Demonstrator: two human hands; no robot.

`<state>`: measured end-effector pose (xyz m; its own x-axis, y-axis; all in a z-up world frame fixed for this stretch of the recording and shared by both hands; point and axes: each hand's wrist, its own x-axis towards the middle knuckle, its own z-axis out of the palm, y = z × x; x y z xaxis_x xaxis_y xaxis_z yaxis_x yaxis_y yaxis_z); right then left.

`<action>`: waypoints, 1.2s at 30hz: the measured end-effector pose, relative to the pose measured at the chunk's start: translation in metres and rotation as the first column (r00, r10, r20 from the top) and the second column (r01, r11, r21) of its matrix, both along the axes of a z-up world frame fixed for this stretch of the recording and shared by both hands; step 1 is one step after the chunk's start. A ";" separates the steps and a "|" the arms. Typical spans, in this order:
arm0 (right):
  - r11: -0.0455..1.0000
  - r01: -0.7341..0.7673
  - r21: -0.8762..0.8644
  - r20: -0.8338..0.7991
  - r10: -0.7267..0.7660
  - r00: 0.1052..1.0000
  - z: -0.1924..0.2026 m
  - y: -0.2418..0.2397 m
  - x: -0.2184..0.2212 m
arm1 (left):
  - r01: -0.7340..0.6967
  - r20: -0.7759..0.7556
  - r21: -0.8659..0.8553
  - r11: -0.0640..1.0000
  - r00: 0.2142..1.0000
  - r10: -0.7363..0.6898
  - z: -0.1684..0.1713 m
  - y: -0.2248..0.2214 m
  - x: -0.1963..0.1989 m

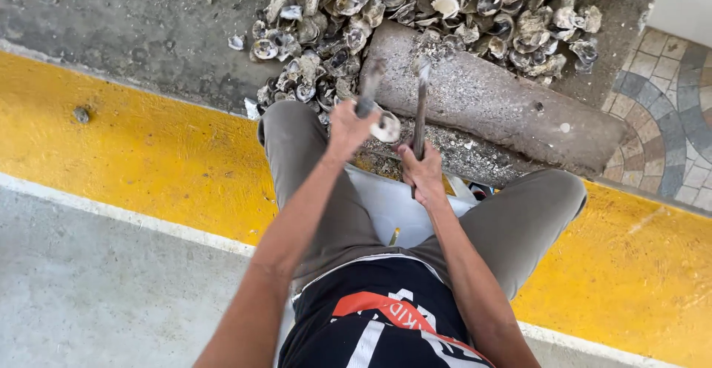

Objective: Cleaning and shucking oysters using a specialized metal tool on a processing counter.

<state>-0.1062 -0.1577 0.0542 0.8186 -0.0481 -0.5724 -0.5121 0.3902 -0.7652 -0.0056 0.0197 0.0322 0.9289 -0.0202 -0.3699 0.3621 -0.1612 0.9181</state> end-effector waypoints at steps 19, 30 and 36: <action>0.913 0.063 -0.404 0.029 -0.056 0.998 -0.056 -0.085 -0.036 | -0.095 0.531 0.021 0.995 0.844 0.069 0.053 0.100 0.178; 0.027 -0.401 -0.916 -0.371 0.324 0.870 0.051 -0.159 -0.006 | 0.011 0.425 0.696 0.717 0.800 -0.424 0.007 -0.120 0.221; -0.173 -0.566 -0.806 -0.582 0.407 0.704 0.094 -0.142 0.043 | 0.181 0.487 0.659 0.730 0.637 -0.597 0.003 -0.194 0.248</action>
